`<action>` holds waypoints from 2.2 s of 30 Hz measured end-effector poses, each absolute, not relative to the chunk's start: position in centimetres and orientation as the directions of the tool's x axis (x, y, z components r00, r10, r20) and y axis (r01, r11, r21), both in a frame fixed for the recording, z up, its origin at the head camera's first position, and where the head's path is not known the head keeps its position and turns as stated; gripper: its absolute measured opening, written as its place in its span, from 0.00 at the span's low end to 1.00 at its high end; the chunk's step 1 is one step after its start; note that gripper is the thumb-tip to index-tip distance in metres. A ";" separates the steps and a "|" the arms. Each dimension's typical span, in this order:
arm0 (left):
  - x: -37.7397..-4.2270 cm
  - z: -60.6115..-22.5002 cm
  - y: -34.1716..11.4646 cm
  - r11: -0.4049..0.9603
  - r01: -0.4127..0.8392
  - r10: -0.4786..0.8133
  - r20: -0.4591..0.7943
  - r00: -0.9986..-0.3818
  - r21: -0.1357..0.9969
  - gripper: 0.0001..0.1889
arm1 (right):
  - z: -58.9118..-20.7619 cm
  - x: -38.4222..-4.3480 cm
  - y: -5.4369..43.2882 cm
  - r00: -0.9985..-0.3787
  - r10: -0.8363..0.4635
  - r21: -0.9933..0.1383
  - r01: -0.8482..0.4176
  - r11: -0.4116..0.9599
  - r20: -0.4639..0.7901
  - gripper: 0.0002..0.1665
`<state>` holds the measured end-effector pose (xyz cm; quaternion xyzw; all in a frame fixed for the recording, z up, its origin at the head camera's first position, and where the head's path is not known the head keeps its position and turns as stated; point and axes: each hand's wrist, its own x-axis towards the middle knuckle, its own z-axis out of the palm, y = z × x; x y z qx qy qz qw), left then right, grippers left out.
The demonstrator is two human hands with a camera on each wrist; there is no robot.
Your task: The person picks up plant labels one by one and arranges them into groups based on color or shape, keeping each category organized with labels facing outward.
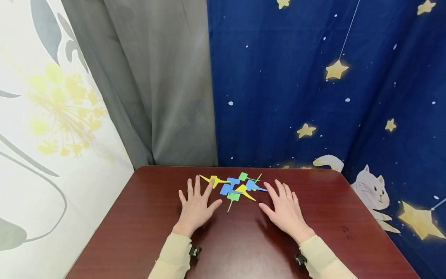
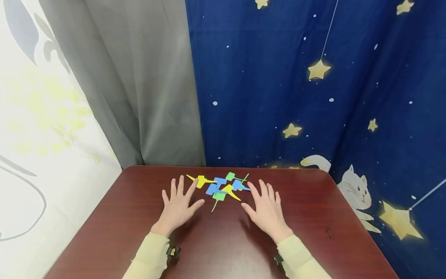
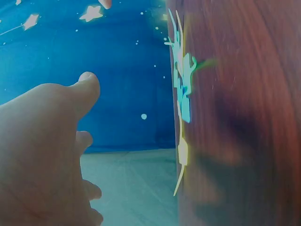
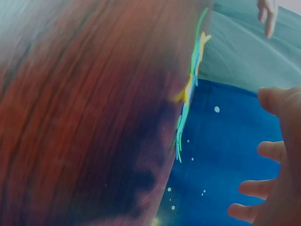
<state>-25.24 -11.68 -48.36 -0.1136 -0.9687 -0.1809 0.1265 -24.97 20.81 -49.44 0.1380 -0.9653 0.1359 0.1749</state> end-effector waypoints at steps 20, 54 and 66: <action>-31.3 -48.1 -15.9 0.901 0.385 0.340 0.224 -0.913 0.201 0.36 | -49.7 -25.7 20.8 -0.839 -0.472 0.026 -0.484 0.875 0.270 0.46; -40.8 -50.5 -16.9 0.895 0.439 0.442 -0.029 -0.896 0.078 0.28 | -50.6 -25.6 21.4 -0.763 -0.616 0.175 -0.591 0.787 0.195 0.46; -41.1 -50.9 -16.8 0.873 0.482 0.481 0.035 -0.876 0.074 0.17 | -50.6 -25.6 21.1 -0.724 -0.665 0.185 -0.639 0.747 0.185 0.46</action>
